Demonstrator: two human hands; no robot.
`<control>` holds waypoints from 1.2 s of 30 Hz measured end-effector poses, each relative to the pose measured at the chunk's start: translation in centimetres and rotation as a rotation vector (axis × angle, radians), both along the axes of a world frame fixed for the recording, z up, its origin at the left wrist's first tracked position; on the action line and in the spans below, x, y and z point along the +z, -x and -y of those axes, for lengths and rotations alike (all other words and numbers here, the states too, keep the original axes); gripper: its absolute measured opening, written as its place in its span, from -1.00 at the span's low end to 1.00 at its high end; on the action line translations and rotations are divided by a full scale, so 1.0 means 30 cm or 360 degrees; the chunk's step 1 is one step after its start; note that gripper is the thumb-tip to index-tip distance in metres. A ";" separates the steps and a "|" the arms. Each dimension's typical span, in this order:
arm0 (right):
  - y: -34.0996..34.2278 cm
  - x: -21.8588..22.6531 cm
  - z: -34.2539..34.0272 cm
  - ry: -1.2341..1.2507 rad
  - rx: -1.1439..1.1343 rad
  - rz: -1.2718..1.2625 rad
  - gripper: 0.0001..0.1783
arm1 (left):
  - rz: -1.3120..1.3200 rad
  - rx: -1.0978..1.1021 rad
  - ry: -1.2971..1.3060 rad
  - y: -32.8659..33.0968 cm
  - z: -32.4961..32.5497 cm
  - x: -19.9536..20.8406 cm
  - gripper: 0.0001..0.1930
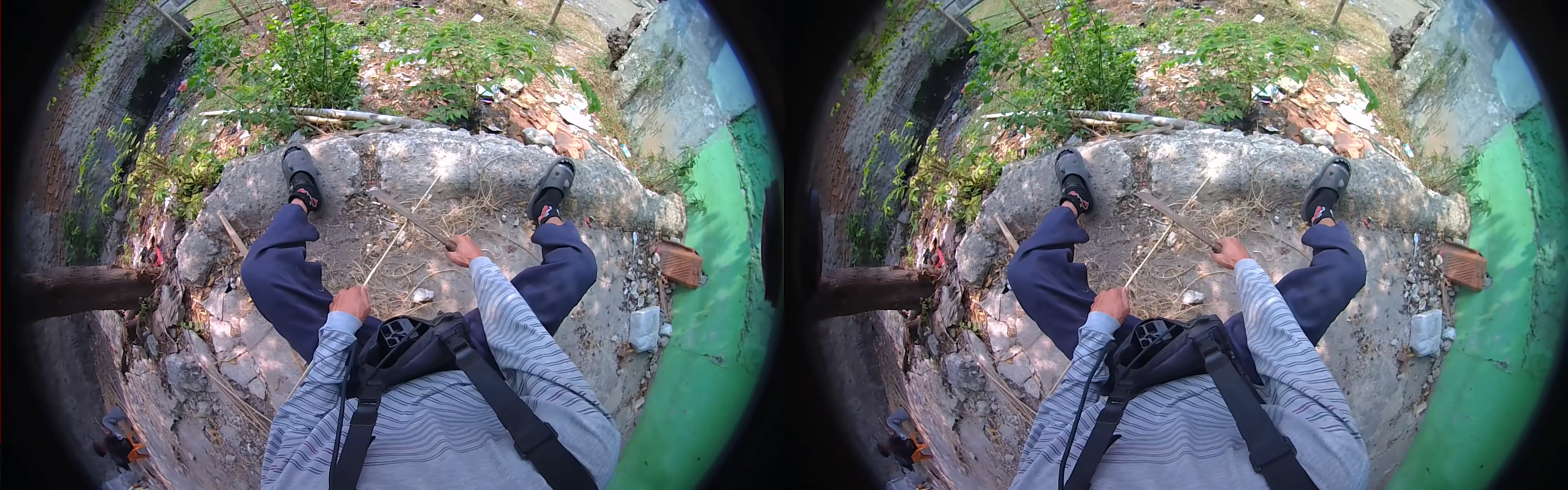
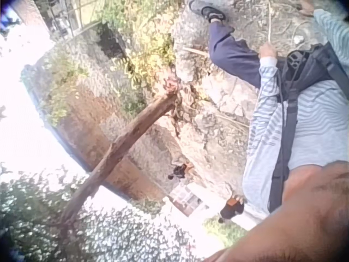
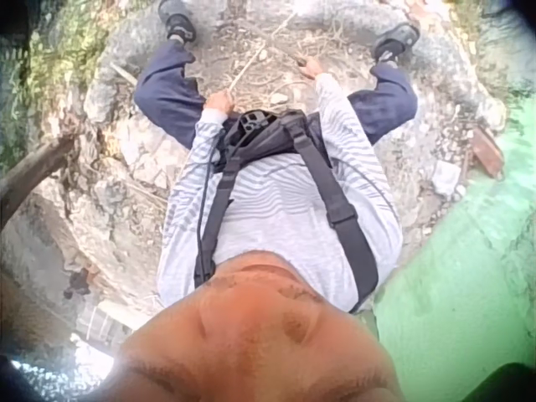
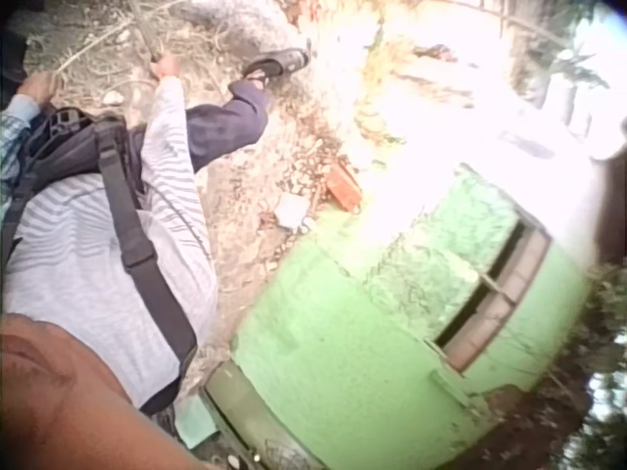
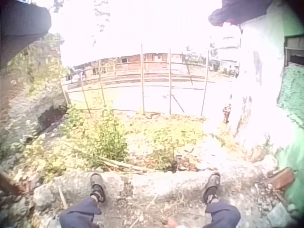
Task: The person shaves and scrapes a wooden stick using a machete while sitting outdoors.
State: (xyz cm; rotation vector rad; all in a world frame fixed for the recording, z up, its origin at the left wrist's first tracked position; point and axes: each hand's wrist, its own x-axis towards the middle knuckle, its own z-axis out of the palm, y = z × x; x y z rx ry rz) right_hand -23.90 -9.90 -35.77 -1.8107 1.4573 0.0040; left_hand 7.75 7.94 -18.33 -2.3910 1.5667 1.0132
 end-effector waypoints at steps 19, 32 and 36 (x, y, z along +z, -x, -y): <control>0.100 -0.027 0.070 -0.0058 -0.0275 -0.0185 -0.61 | 0.0056 -0.0021 0.0004 0.038 0.012 0.025 -0.57; 0.158 -0.062 0.063 -0.0122 -0.0170 -0.0158 -0.63 | 0.0034 -0.0039 0.0028 0.003 0.005 -0.005 -0.56; 0.165 -0.059 0.088 -0.0041 -0.0304 -0.0246 -0.61 | 0.0062 -0.0021 0.0023 0.014 -0.001 0.001 -0.55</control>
